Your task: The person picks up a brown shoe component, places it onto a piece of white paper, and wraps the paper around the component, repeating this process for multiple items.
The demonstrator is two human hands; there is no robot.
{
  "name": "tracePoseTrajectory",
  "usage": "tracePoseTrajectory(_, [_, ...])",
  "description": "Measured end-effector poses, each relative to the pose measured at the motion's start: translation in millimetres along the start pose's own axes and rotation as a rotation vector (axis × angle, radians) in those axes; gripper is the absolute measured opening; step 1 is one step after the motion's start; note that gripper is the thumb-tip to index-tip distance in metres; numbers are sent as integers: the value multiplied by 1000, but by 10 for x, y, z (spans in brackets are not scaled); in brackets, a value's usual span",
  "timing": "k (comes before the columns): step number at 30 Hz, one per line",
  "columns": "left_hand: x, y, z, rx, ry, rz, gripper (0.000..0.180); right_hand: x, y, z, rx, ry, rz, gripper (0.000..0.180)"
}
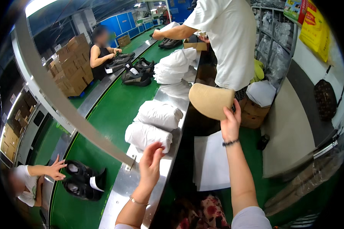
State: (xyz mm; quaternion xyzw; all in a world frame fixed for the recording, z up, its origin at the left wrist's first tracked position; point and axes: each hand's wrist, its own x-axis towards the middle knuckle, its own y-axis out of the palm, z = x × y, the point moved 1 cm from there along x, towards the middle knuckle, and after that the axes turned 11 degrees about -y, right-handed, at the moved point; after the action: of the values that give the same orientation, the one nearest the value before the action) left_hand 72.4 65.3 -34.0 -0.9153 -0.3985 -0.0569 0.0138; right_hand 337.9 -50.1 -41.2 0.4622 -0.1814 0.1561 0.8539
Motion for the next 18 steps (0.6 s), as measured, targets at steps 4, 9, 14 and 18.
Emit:
tracePoseTrajectory(4, [-208,395,-68,-426,-275,231,37,-901,84,694,134,181,-124,38])
tracePoseTrajectory(9, [-731,324,-211,-719,-219,200,25,-2037,215,881,221,536,-153,44])
tracePoseTrajectory(14, [-1186,-148,-176,-674,-282,-119,22,-2776,521,933,203,870,5,46])
tracePoseTrajectory(18, [-1475,-327,-234,-736,-190,-244,22,-2986,587,738,195,811,59,44])
